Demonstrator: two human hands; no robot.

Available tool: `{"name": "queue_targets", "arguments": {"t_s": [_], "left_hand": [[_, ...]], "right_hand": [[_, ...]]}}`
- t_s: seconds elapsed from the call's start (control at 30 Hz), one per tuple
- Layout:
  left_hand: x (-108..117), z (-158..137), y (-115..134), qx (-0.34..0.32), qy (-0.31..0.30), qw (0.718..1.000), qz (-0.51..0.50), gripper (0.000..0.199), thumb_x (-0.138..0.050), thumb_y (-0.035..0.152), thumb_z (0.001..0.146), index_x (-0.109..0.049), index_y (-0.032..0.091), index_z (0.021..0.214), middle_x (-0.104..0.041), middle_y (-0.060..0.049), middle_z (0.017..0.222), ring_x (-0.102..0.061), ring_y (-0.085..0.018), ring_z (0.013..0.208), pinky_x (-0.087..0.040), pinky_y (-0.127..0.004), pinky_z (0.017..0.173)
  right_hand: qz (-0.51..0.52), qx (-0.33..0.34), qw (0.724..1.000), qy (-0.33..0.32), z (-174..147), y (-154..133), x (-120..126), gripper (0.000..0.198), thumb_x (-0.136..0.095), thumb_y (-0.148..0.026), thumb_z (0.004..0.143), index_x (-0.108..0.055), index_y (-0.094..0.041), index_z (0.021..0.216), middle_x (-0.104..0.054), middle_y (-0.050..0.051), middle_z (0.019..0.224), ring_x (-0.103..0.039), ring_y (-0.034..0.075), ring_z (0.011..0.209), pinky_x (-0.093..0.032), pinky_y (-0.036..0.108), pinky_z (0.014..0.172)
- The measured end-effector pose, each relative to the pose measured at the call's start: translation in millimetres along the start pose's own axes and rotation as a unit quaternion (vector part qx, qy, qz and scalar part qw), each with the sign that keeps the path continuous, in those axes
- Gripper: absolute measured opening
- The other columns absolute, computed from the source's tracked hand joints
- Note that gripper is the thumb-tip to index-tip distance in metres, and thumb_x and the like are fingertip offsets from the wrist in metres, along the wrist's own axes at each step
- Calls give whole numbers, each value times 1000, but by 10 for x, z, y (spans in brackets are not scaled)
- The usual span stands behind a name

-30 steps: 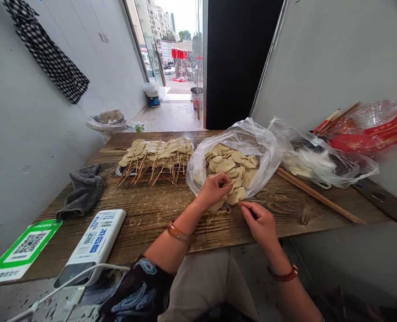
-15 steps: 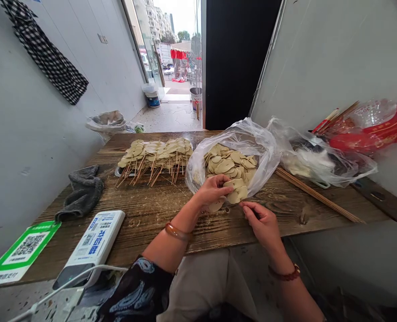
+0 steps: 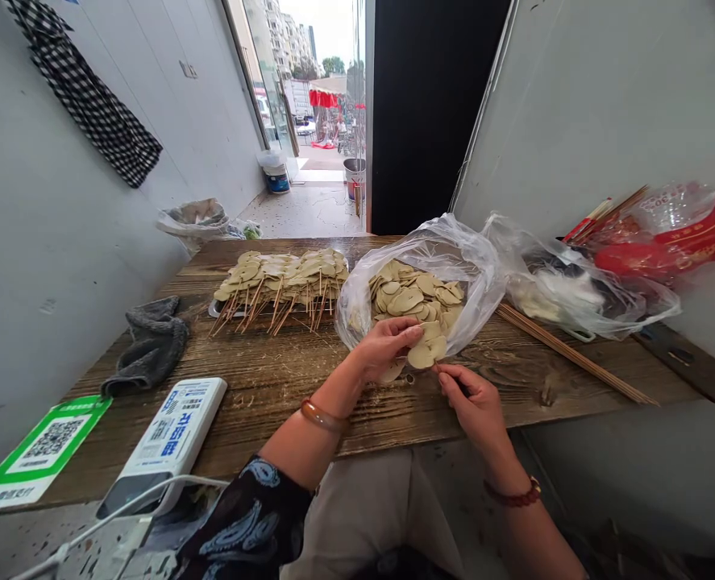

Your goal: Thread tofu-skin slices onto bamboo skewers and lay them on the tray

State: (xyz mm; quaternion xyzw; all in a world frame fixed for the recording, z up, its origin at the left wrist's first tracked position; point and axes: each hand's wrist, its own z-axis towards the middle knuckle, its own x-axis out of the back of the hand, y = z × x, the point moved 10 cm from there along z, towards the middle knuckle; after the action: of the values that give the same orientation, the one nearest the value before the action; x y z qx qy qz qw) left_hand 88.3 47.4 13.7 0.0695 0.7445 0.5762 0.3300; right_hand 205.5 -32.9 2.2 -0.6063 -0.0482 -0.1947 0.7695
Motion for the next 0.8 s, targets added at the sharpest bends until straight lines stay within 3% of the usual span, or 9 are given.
{"name": "queue_targets", "arguments": {"t_s": [0.1, 0.3, 0.63, 0.8], "left_hand": [[-64, 7, -25, 0, -30, 999, -13, 42, -81, 37, 56, -66, 10, 85, -63, -2, 71, -56, -8, 59, -42, -18, 54], [111, 21, 86, -43, 26, 997, -52, 40, -81, 33, 56, -66, 11, 86, -64, -1, 73, -56, -7, 60, -44, -18, 57], [105, 30, 81, -57, 41, 998, -7, 34, -79, 36, 59, -67, 11, 78, -61, 0, 65, -51, -6, 54, -39, -17, 52], [16, 45, 30, -55, 19, 998, 3, 36, -78, 39, 59, -67, 12, 80, -64, 0, 68, -54, -8, 57, -41, -18, 55]], "right_hand": [[-4, 13, 1000, -5, 3, -49, -14, 23, -54, -34, 86, -71, -20, 93, -69, 5, 83, -64, 18, 75, -49, 27, 61], [-22, 41, 999, -5, 12, -129, -51, 22, -54, -32, 86, -72, -21, 92, -72, 6, 90, -65, 19, 81, -50, 30, 72], [-44, 66, 996, 28, 6, -159, -10, 22, -53, -29, 86, -72, -21, 91, -72, 6, 88, -65, 19, 82, -50, 31, 73], [-48, 55, 997, 35, -4, -111, 8, 23, -52, -31, 87, -72, -20, 92, -71, 6, 86, -64, 18, 75, -50, 29, 69]]}}
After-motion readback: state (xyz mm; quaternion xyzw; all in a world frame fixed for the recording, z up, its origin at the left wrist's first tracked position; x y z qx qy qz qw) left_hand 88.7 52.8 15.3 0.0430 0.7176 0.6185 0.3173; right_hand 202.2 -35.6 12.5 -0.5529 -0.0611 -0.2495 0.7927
